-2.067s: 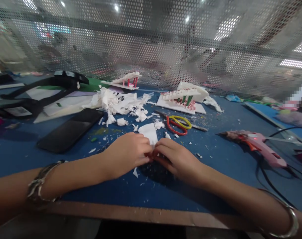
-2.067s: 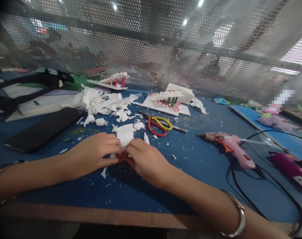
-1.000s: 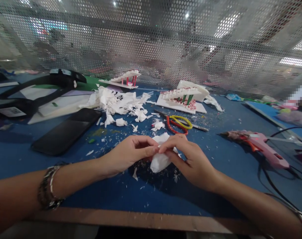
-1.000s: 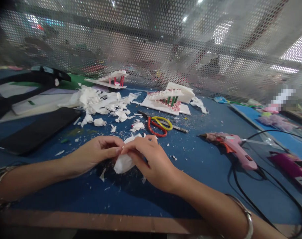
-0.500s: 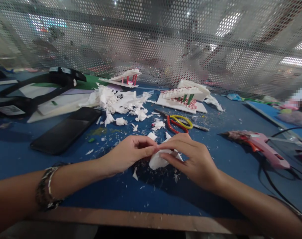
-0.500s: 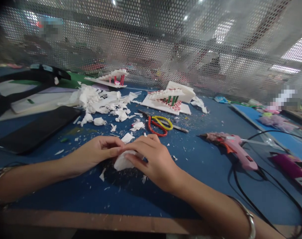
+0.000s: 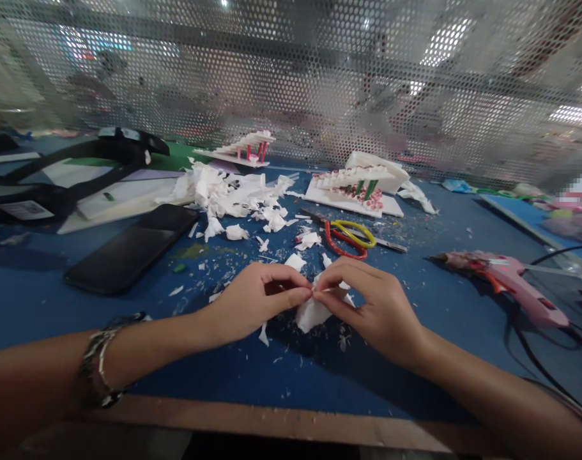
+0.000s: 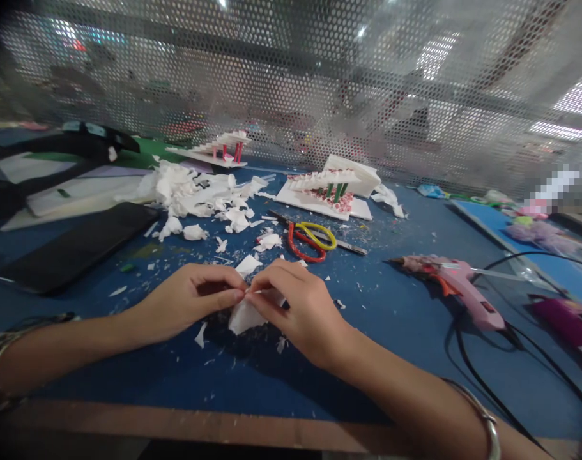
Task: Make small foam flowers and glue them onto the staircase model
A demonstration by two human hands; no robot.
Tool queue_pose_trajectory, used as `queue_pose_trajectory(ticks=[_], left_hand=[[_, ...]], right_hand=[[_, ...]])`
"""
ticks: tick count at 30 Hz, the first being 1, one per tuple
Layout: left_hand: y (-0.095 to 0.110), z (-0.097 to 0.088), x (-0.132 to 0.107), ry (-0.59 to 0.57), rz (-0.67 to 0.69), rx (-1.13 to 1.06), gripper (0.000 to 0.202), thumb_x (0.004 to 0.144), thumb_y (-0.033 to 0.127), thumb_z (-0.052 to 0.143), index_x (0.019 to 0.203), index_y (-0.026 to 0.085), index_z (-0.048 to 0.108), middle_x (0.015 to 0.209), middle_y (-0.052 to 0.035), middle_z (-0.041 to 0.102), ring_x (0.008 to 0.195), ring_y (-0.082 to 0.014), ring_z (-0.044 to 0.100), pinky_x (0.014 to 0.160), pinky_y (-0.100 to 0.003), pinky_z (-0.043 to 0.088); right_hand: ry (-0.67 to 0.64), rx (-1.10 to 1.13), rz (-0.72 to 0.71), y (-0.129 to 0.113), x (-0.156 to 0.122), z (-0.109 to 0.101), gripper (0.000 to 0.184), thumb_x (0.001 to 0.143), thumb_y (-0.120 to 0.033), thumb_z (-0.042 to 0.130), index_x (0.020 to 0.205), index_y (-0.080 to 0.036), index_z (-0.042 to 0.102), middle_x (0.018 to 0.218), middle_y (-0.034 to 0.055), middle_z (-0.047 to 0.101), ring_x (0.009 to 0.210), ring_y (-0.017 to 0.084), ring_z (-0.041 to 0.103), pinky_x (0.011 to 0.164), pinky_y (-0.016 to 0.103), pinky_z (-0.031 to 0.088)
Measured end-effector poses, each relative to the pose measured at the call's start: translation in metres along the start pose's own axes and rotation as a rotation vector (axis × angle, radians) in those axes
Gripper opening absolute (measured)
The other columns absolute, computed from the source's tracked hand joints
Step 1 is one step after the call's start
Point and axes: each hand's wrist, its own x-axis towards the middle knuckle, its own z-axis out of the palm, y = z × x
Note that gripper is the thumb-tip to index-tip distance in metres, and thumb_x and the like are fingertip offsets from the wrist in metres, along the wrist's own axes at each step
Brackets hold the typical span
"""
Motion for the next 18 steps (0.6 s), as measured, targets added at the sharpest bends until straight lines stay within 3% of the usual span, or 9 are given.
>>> queue_pose_trajectory(ticks=[7, 12, 18], left_hand=[[0.0029, -0.0003, -0.0015, 0.032, 0.181, 0.2, 0.012, 0.07, 0.025, 0.058, 0.069, 0.014, 0.062, 0.068, 0.0004, 0.057, 0.064, -0.0094, 0.052, 0.058, -0.016, 0.04], [0.0024, -0.0023, -0.0005, 0.026, 0.092, 0.102, 0.014, 0.074, 0.022, 0.053, 0.075, 0.017, 0.066, 0.074, -0.0004, 0.058, 0.064, -0.0092, 0.051, 0.054, -0.017, 0.038], [0.0017, -0.0041, 0.0015, 0.036, 0.01, -0.09, 0.013, 0.072, 0.02, 0.053, 0.073, 0.018, 0.067, 0.077, 0.0002, 0.059, 0.07, -0.0105, 0.052, 0.064, -0.019, 0.04]], right_hand=[[-0.002, -0.053, 0.039, -0.0001, -0.003, 0.0025, 0.011, 0.076, -0.02, 0.05, 0.066, -0.015, 0.049, 0.062, -0.0016, 0.052, 0.055, 0.006, 0.046, 0.052, 0.017, 0.037], [-0.049, 0.117, 0.221, 0.0005, -0.0008, 0.0, 0.013, 0.076, -0.026, 0.05, 0.068, -0.016, 0.049, 0.058, -0.0036, 0.051, 0.052, 0.005, 0.046, 0.048, 0.016, 0.036], [-0.09, 0.385, 0.405, 0.0013, 0.0036, 0.001, 0.013, 0.076, -0.029, 0.05, 0.076, -0.017, 0.051, 0.061, -0.0032, 0.054, 0.051, 0.005, 0.047, 0.045, 0.016, 0.036]])
